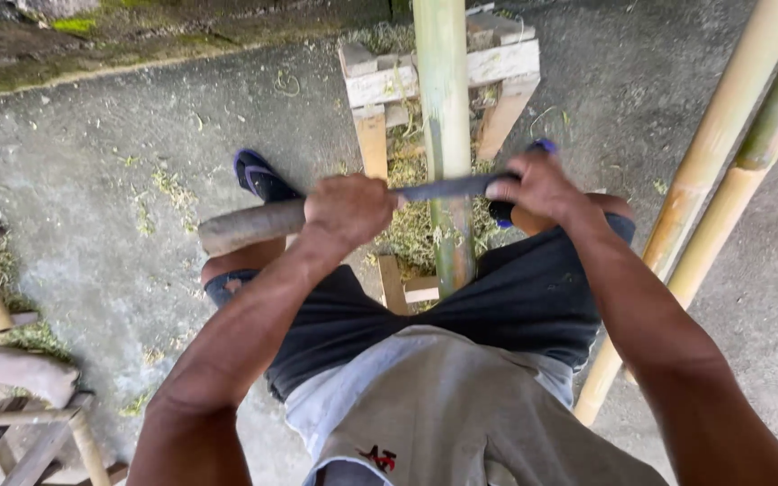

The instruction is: The recorder uses a machete to shave and carve the exterior of a bamboo stalk while it rests on a wooden support frame.

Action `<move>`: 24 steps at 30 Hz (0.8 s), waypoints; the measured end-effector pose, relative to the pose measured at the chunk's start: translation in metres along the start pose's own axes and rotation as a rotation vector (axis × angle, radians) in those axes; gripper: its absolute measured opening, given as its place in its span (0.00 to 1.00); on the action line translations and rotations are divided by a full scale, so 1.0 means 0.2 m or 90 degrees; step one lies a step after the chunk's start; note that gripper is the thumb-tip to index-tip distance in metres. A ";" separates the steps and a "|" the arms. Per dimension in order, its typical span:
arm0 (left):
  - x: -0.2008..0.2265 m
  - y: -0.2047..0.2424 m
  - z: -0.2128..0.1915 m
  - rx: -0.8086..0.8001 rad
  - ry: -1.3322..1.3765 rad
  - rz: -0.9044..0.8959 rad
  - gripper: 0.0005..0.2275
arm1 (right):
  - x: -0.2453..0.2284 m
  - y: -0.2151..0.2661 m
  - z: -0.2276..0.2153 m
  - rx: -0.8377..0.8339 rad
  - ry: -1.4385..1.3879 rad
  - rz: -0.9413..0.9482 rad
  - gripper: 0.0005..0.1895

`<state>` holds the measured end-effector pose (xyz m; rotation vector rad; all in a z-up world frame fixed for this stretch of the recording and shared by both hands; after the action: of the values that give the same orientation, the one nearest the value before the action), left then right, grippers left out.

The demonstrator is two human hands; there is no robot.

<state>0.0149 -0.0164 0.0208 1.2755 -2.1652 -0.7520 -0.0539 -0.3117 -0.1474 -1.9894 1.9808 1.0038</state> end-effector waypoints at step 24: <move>-0.50 -0.48 0.60 0.274 0.202 -0.011 0.34 | -0.38 -0.44 -0.33 0.108 0.430 -0.180 0.33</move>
<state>0.0353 0.0589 -0.1453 1.5040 -2.1134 -0.0701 0.0592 -0.2761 -0.0845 -2.6297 1.8676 0.0853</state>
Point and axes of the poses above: each hand's wrist, its own y-axis away from the middle knuckle, its own z-axis out of the palm, x = y × z, the point moved 3 cm from there along -y, towards the middle knuckle, and after that the axes turned 3 degrees about y, right-handed, at the moved point
